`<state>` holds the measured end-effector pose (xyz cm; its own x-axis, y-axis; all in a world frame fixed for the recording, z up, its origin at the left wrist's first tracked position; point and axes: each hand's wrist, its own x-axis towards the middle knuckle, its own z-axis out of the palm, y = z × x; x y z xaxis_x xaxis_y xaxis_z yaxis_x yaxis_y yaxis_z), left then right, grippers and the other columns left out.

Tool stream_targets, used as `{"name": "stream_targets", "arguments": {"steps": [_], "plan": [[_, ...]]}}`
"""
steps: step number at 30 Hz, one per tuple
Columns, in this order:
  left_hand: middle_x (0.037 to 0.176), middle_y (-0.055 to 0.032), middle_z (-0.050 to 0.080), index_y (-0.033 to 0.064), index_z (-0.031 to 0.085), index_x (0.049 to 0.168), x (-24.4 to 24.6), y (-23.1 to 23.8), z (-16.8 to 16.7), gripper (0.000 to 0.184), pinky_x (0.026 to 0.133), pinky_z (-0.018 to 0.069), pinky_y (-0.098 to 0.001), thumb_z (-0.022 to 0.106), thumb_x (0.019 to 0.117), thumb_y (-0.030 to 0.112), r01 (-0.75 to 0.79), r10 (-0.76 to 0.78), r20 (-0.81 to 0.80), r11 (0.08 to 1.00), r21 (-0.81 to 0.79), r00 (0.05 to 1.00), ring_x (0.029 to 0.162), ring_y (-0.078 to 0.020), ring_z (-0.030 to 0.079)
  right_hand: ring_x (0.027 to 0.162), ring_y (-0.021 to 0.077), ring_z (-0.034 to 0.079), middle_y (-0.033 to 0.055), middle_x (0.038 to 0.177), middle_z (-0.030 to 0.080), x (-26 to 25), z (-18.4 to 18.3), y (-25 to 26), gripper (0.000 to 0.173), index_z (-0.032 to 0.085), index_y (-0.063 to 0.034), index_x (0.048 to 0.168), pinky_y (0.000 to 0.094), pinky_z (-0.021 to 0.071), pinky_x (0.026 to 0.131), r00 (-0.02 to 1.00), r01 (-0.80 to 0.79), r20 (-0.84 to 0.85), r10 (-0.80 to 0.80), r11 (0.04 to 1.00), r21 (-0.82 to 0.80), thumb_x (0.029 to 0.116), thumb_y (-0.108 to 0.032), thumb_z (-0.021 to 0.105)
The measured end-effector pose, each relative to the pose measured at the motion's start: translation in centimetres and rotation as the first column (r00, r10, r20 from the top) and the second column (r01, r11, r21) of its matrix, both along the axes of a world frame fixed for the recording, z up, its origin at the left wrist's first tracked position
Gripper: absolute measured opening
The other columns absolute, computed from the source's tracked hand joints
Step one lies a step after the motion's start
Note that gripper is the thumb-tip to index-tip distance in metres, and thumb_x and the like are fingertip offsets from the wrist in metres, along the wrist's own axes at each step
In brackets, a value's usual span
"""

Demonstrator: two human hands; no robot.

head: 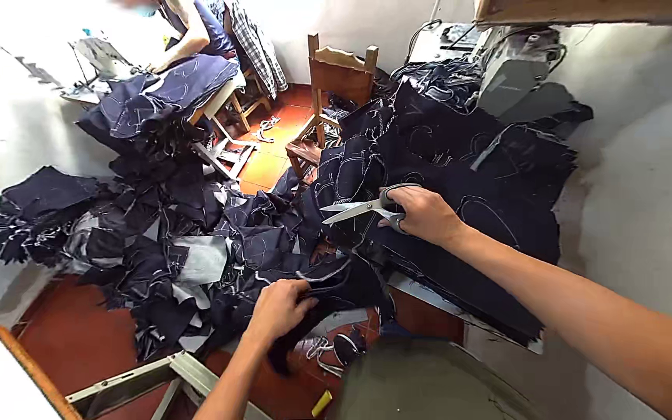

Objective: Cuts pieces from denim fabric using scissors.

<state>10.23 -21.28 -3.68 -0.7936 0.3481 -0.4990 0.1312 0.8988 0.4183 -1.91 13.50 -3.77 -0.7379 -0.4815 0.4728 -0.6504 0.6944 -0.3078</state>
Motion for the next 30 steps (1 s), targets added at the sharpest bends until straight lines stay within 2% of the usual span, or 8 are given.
{"name": "stream_targets", "arguments": {"steps": [3,5,16,19,22,25,28,30], "plan": [[0.095,-0.0170,0.072,0.0068,0.072,0.104,-1.0,-1.6,1.8,0.042,0.088,0.0507,-0.0623,0.059,0.0984,0.046,0.026,-0.023,0.129,0.999,-0.021,0.991,0.098,-0.0360,0.069,0.083,0.0351,0.070,0.0179,0.085,0.068,0.1,3.6,2.4,0.007,0.066,0.0016,0.095,0.0486,0.0583,0.074,0.960,-0.112,-0.237,0.151,0.979,0.168,0.0915,-0.005,0.066],[0.092,-0.0151,0.072,0.0069,0.073,0.101,-1.4,-2.6,1.9,0.040,0.087,0.0509,-0.0598,0.061,0.0971,0.045,0.049,-0.049,0.132,0.999,-0.002,0.990,0.094,-0.0334,0.069,0.076,0.0314,0.065,0.0152,0.081,0.063,0.7,5.4,3.9,0.013,0.064,0.0001,0.093,0.0435,0.0529,0.067,0.898,-0.117,-0.366,0.243,0.935,0.334,0.0983,0.003,0.052],[0.084,-0.0084,0.071,0.0101,0.075,0.096,-0.7,-2.0,4.1,0.036,0.080,0.0528,-0.0525,0.063,0.0957,0.044,0.210,-0.216,0.077,0.975,0.076,0.973,0.084,-0.0245,0.069,0.070,0.0295,0.068,0.0135,0.075,0.063,3.4,2.8,3.2,0.014,0.063,-0.0008,0.083,0.0405,0.0534,0.054,0.923,-0.084,-0.315,0.220,0.915,0.394,0.0920,0.007,0.057],[0.070,-0.0037,0.066,0.0092,0.073,0.086,1.7,-2.5,6.2,0.034,0.065,0.0513,-0.0406,0.065,0.0955,0.041,0.233,-0.220,-0.077,0.926,0.296,0.972,0.066,-0.0145,0.063,0.081,0.0345,0.070,0.0162,0.085,0.069,4.7,3.4,6.0,0.005,0.067,-0.0008,0.089,0.0500,0.0579,0.068,0.982,-0.019,-0.178,0.055,0.980,0.198,0.0868,0.004,0.068],[0.066,0.0024,0.062,0.0088,0.068,0.083,4.6,-2.2,10.9,0.034,0.058,0.0484,-0.0215,0.064,0.1002,0.037,0.226,-0.119,-0.203,0.715,0.662,0.972,0.061,-0.0006,0.058,0.113,0.0276,0.067,0.0130,0.123,0.070,8.3,2.5,8.1,0.050,0.067,-0.0004,0.120,0.0492,0.0545,0.098,0.961,0.082,0.278,-0.019,0.973,-0.218,0.0873,-0.037,0.076],[0.085,0.0111,0.070,0.0172,0.071,0.099,6.2,-1.2,18.5,0.027,0.073,0.0532,-0.0143,0.057,0.1038,0.039,0.231,0.001,-0.278,0.557,0.798,0.960,0.080,0.0071,0.064,0.118,0.0159,0.066,0.0009,0.131,0.069,12.7,0.4,6.2,0.078,0.060,-0.0141,0.126,0.0390,0.0567,0.098,0.707,0.145,0.580,0.405,0.720,-0.678,0.0768,-0.073,0.074],[0.109,0.0232,0.072,0.0300,0.074,0.118,5.8,-1.1,24.0,0.027,0.088,0.0524,-0.0116,0.050,0.1049,0.035,0.207,0.196,-0.415,0.637,0.743,0.888,0.100,0.0116,0.064,0.093,-0.0019,0.067,-0.0146,0.102,0.073,15.4,0.3,3.3,0.056,0.069,-0.0269,0.109,0.0223,0.0573,0.082,0.544,0.235,0.547,0.636,0.510,-0.827,0.0658,-0.057,0.089],[0.105,0.0234,0.071,0.0270,0.072,0.114,4.5,-0.3,24.7,0.025,0.086,0.0519,-0.0112,0.050,0.1042,0.024,0.207,0.276,-0.493,0.665,0.718,0.825,0.096,0.0108,0.064,0.091,0.0018,0.072,-0.0099,0.098,0.077,16.1,1.5,3.9,0.042,0.074,-0.0229,0.107,0.0254,0.0610,0.083,0.571,0.325,0.503,0.649,0.384,-0.864,0.0713,-0.034,0.093]]}}
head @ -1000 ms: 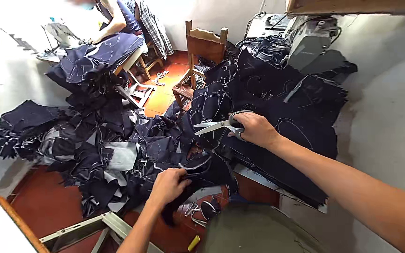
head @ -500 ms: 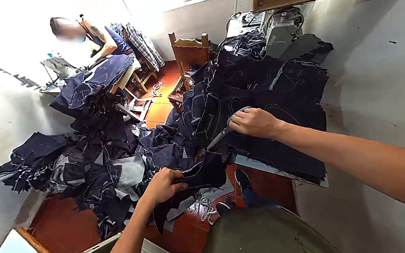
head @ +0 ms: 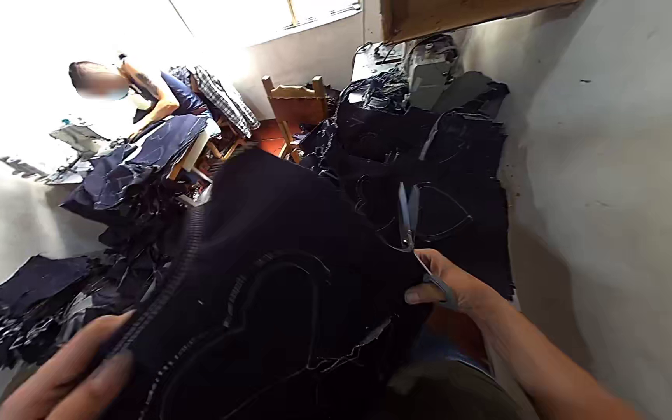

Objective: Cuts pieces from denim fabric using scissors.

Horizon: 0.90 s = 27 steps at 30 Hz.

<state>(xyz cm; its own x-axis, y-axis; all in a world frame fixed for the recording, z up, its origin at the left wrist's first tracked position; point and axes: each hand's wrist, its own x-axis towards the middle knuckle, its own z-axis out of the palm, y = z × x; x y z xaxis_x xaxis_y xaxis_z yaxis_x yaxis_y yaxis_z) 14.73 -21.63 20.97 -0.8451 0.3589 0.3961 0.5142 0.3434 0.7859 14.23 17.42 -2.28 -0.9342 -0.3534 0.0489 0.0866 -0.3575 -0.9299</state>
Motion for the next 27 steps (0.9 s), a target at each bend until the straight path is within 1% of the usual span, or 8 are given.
{"name": "stream_targets", "arguments": {"steps": [3,6,9,12,15,21,24,27], "plan": [[0.101,0.0216,0.071,0.0222,0.072,0.111,-1.4,3.4,-1.5,0.024,0.083,0.0535,-0.0119,0.050,0.1045,0.017,-0.052,0.051,-0.042,0.998,-0.036,0.998,0.093,0.0104,0.064,0.073,0.0016,0.069,-0.0080,0.083,0.075,1.0,4.6,5.5,0.043,0.075,-0.0221,0.099,0.0221,0.0597,0.065,0.928,0.357,0.035,-0.371,0.911,0.208,0.0647,-0.039,0.094],[0.103,0.0084,0.072,0.0070,0.068,0.117,-4.7,8.4,-5.1,0.025,0.083,0.0562,-0.0169,0.049,0.1063,0.020,-0.178,0.149,-0.188,0.974,-0.144,0.971,0.093,0.0065,0.065,0.063,0.0042,0.064,-0.0036,0.077,0.069,-1.5,10.5,12.0,0.030,0.068,-0.0118,0.101,0.0238,0.0566,0.057,0.803,0.557,-0.146,-0.577,0.641,0.529,0.0742,-0.012,0.082],[0.116,-0.0121,0.071,0.0033,0.053,0.146,-10.1,13.3,-11.0,0.045,0.087,0.0587,-0.0416,0.047,0.1038,0.018,-0.328,0.304,-0.129,0.911,-0.249,0.944,0.097,-0.0158,0.070,0.074,0.0288,0.062,0.0164,0.083,0.065,-8.3,13.3,16.4,0.038,0.067,0.0013,0.104,0.0548,0.0519,0.069,0.797,0.519,-0.311,-0.517,0.325,0.791,0.0757,-0.008,0.089],[0.134,-0.0173,0.067,0.0112,0.046,0.155,-14.3,17.7,-18.3,0.049,0.094,0.0554,-0.0586,0.047,0.1061,0.013,-0.373,0.371,-0.075,0.859,-0.351,0.925,0.111,-0.0334,0.070,0.093,0.0534,0.064,0.0320,0.096,0.066,-17.7,9.2,18.4,0.043,0.067,0.0037,0.109,0.0767,0.0466,0.077,0.875,0.369,-0.313,-0.370,0.090,0.925,0.0802,-0.020,0.089],[0.097,-0.0156,0.068,0.0264,0.051,0.154,-15.3,20.5,-23.8,0.049,0.067,0.0577,-0.0535,0.048,0.1058,0.016,-0.400,0.396,-0.126,0.754,-0.521,0.910,0.077,-0.0322,0.068,0.107,0.0555,0.063,0.0347,0.109,0.065,-20.9,1.5,16.1,0.061,0.061,0.0059,0.121,0.0730,0.0480,0.089,0.861,0.361,-0.351,-0.369,-0.045,0.932,0.0818,-0.033,0.087],[0.104,-0.0177,0.072,0.0270,0.056,0.150,-14.3,20.7,-23.7,0.050,0.065,0.0572,-0.0573,0.056,0.1011,0.038,-0.395,0.513,-0.087,0.531,-0.749,0.854,0.080,-0.0369,0.072,0.123,0.0270,0.063,0.0122,0.134,0.066,-16.1,-4.2,2.5,0.082,0.061,-0.0028,0.134,0.0496,0.0527,0.104,0.757,0.636,-0.622,-0.201,0.443,0.632,0.0718,-0.049,0.090],[0.109,-0.0204,0.075,0.0107,0.070,0.132,-15.6,17.8,-23.9,0.047,0.086,0.0544,-0.0671,0.060,0.0971,0.040,-0.300,0.436,0.001,0.621,-0.725,0.900,0.100,-0.0432,0.072,0.137,0.0243,0.056,0.0078,0.140,0.065,-18.1,-4.0,-3.7,0.058,0.069,-0.0036,0.118,0.0461,0.0475,0.113,0.641,0.629,-0.766,-0.038,0.598,0.496,0.0750,-0.038,0.088],[0.107,-0.0170,0.074,0.0028,0.072,0.121,-17.7,14.3,-25.0,0.036,0.092,0.0558,-0.0574,0.064,0.0937,0.025,-0.167,0.271,0.088,0.784,-0.597,0.958,0.102,-0.0339,0.071,0.136,0.0249,0.057,0.0069,0.142,0.064,-20.0,-5.4,-7.1,0.052,0.070,-0.0034,0.113,0.0458,0.0490,0.110,0.666,0.626,-0.743,-0.072,0.597,0.502,0.0794,-0.040,0.085]]}}
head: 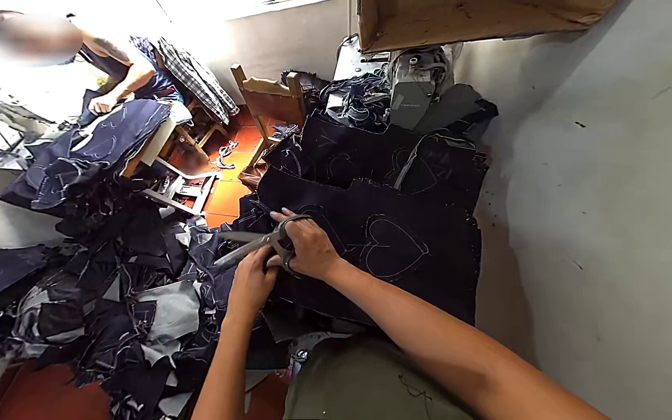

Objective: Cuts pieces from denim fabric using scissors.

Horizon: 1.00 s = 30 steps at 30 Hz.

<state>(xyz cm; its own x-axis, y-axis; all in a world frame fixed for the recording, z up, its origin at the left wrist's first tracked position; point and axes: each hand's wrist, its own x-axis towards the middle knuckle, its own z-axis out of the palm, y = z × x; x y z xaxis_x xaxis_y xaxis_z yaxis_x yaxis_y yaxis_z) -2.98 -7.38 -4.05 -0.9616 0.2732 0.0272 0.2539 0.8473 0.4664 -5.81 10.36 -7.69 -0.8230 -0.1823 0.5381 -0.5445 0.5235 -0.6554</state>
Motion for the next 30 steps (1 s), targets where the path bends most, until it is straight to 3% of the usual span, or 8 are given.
{"name": "stream_targets", "arguments": {"steps": [3,7,10,17,20,23,26,30], "plan": [[0.130,-0.0157,0.060,0.0094,0.053,0.149,1.3,-2.2,-0.8,0.063,0.082,0.0612,-0.0393,0.067,0.0926,0.033,-0.023,0.030,-0.015,0.946,0.324,0.999,0.103,-0.0209,0.067,0.133,0.0239,0.060,0.0052,0.140,0.065,-0.9,-1.4,0.1,0.057,0.068,-0.0038,0.116,0.0460,0.0519,0.107,0.995,0.100,0.031,-0.098,0.994,-0.037,0.0797,-0.044,0.084],[0.113,-0.0232,0.066,-0.0074,0.066,0.122,6.9,-6.8,-7.4,0.031,0.086,0.0597,-0.0435,0.055,0.1009,0.014,-0.529,0.553,0.016,0.789,0.313,0.833,0.096,-0.0281,0.069,0.134,0.0217,0.059,0.0026,0.143,0.063,-0.7,-1.2,0.5,0.062,0.067,-0.0075,0.128,0.0462,0.0508,0.109,0.992,0.097,0.073,-0.100,0.995,0.034,0.0814,-0.045,0.084],[0.146,-0.0224,0.055,0.0010,0.057,0.143,9.1,-8.9,-14.3,0.045,0.116,0.0439,-0.0470,0.060,0.0988,0.008,-0.497,0.400,0.484,0.863,0.086,0.779,0.136,-0.0332,0.054,0.133,0.0266,0.059,0.0055,0.145,0.062,-0.6,-1.1,0.6,0.070,0.062,-0.0059,0.136,0.0508,0.0507,0.107,0.992,0.090,0.083,-0.097,0.993,0.082,0.0819,-0.045,0.083],[0.170,-0.0190,0.019,0.0129,0.038,0.159,8.2,-7.9,-18.1,0.091,0.122,0.0312,-0.0574,0.081,0.0783,0.017,-0.332,0.274,0.299,0.929,0.164,0.914,0.153,-0.0380,0.029,0.123,0.0341,0.065,0.0126,0.146,0.060,-0.6,0.0,1.1,0.070,0.061,0.0010,0.130,0.0558,0.0506,0.103,0.992,0.071,0.083,-0.091,0.973,0.220,0.0822,-0.044,0.083],[0.157,-0.0167,0.045,0.0116,0.066,0.135,5.9,-9.3,-15.1,0.059,0.126,0.0156,-0.0615,0.083,0.0789,0.023,-0.017,0.023,0.340,1.000,-0.021,0.940,0.153,-0.0325,0.030,0.119,0.0369,0.067,0.0156,0.145,0.060,-0.5,0.3,0.9,0.064,0.064,0.0021,0.124,0.0569,0.0510,0.101,0.994,0.070,0.062,-0.087,0.967,0.247,0.0819,-0.042,0.084],[0.133,-0.0122,0.067,0.0137,0.061,0.138,5.2,-10.2,-13.3,0.062,0.121,0.0305,-0.0593,0.076,0.0881,0.047,0.227,-0.129,0.548,0.967,-0.115,0.826,0.132,-0.0297,0.058,0.118,0.0380,0.067,0.0149,0.147,0.059,-0.4,1.1,0.8,0.059,0.065,0.0015,0.120,0.0592,0.0501,0.101,0.990,0.066,0.101,-0.100,0.952,0.300,0.0816,-0.039,0.086],[0.127,-0.0228,0.067,0.0101,0.056,0.142,6.4,-11.6,-13.1,0.076,0.106,0.0454,-0.0651,0.069,0.0880,0.063,0.152,-0.146,0.648,0.987,0.047,0.747,0.123,-0.0403,0.062,0.112,0.0388,0.069,0.0143,0.144,0.061,-0.6,1.6,0.8,0.063,0.065,0.0000,0.125,0.0605,0.0526,0.096,0.990,0.076,0.084,-0.111,0.935,0.345,0.0802,-0.039,0.087],[0.105,-0.0197,0.071,0.0015,0.069,0.115,9.9,-14.5,-10.9,0.055,0.098,0.0500,-0.0554,0.058,0.0987,0.053,0.065,-0.207,0.509,0.957,0.282,0.835,0.104,-0.0325,0.068,0.103,0.0419,0.072,0.0185,0.133,0.067,-0.7,3.0,0.9,0.063,0.067,-0.0008,0.125,0.0637,0.0553,0.087,0.987,0.096,0.076,-0.141,0.901,0.423,0.0794,-0.038,0.088]]}}
